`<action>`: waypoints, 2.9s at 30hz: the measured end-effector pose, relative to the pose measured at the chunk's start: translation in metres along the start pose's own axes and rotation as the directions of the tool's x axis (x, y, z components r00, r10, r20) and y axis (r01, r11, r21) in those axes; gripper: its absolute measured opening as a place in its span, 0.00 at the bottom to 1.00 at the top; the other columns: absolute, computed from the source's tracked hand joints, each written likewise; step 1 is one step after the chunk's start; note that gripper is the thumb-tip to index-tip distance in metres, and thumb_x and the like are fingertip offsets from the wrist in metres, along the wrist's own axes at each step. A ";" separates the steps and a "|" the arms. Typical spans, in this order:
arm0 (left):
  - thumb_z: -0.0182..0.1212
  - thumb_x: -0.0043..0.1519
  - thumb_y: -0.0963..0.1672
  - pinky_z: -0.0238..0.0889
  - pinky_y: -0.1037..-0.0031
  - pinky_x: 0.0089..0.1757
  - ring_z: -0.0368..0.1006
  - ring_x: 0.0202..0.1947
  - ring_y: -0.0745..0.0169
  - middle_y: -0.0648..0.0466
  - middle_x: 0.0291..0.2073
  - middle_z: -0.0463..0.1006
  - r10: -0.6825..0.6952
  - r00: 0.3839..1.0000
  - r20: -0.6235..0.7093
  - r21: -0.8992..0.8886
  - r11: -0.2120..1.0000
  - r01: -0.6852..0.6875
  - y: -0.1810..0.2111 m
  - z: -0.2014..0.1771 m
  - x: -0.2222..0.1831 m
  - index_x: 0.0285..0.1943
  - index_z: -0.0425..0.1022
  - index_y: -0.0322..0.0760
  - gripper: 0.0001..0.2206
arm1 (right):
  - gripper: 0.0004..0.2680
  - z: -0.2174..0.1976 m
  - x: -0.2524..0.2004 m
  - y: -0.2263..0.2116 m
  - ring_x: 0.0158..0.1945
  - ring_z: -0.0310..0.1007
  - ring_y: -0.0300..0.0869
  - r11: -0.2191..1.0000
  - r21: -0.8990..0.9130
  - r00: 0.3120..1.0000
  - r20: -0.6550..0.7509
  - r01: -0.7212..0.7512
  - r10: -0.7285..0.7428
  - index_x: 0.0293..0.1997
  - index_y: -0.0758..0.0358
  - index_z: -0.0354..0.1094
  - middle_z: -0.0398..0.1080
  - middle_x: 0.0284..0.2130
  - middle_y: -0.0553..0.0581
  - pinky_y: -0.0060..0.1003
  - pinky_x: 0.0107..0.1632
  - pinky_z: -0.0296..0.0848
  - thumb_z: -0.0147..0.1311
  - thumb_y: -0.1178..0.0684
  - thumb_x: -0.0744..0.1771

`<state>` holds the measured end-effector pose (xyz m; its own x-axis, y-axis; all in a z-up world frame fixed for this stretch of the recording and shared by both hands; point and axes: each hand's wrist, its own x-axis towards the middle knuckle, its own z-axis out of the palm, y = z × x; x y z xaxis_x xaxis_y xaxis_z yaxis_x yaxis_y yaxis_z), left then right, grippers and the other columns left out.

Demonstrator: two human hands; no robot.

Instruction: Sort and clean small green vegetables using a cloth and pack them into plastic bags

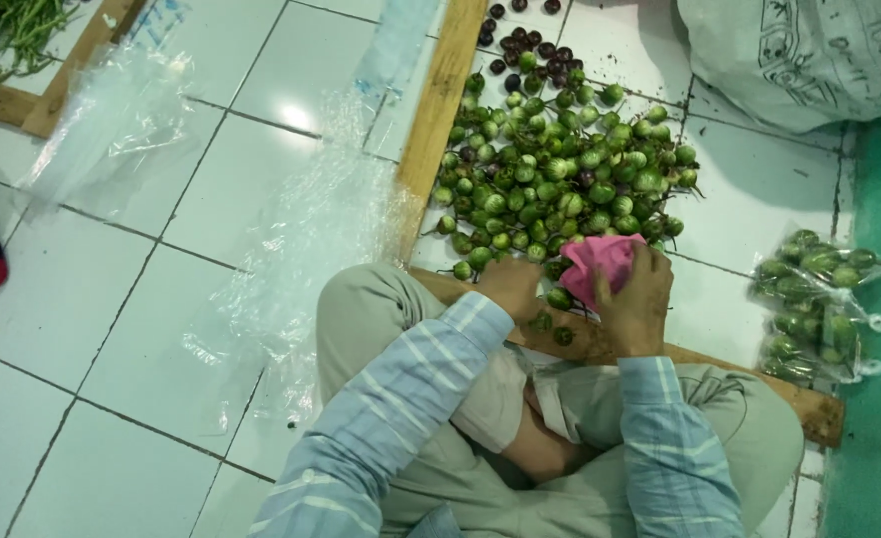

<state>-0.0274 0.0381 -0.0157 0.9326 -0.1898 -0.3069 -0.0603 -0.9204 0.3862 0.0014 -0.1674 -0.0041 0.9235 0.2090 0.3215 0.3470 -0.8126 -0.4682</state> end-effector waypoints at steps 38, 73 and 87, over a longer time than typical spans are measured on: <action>0.50 0.66 0.61 0.62 0.72 0.30 0.71 0.24 0.61 0.44 0.24 0.77 -0.727 0.655 -0.208 -0.947 0.318 0.051 -0.124 -0.194 -0.109 0.53 0.72 0.21 0.34 | 0.04 0.120 0.073 -0.211 0.28 0.72 0.47 0.666 0.742 0.967 0.216 -0.071 -0.138 0.37 0.65 0.75 0.70 0.27 0.63 0.36 0.34 0.70 0.58 0.57 0.68; 0.56 0.68 0.41 0.72 0.74 0.44 0.75 0.33 0.68 0.53 0.29 0.78 -0.354 0.935 0.021 -0.991 -0.134 -0.029 -0.005 -0.031 -0.004 0.63 0.74 0.28 0.15 | 0.04 0.018 0.015 -0.054 0.30 0.72 0.34 0.255 0.862 0.891 0.376 -0.437 0.256 0.42 0.68 0.77 0.73 0.25 0.53 0.30 0.35 0.72 0.60 0.58 0.67; 0.59 0.59 0.34 0.65 0.71 0.34 0.67 0.24 0.64 0.56 0.23 0.65 -0.339 0.781 -0.524 -0.738 0.638 -0.218 0.021 -0.030 -0.025 0.62 0.69 0.31 0.20 | 0.22 -0.026 0.014 -0.100 0.27 0.60 0.35 0.308 0.869 0.918 0.338 -0.388 0.206 0.60 0.69 0.54 0.50 0.26 0.46 0.30 0.31 0.70 0.50 0.71 0.60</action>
<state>-0.0413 0.0335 0.0264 0.9356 0.3429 0.0847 0.0212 -0.2940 0.9556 -0.0243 -0.0975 0.0689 0.9748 0.2085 -0.0790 -0.1099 0.1410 -0.9839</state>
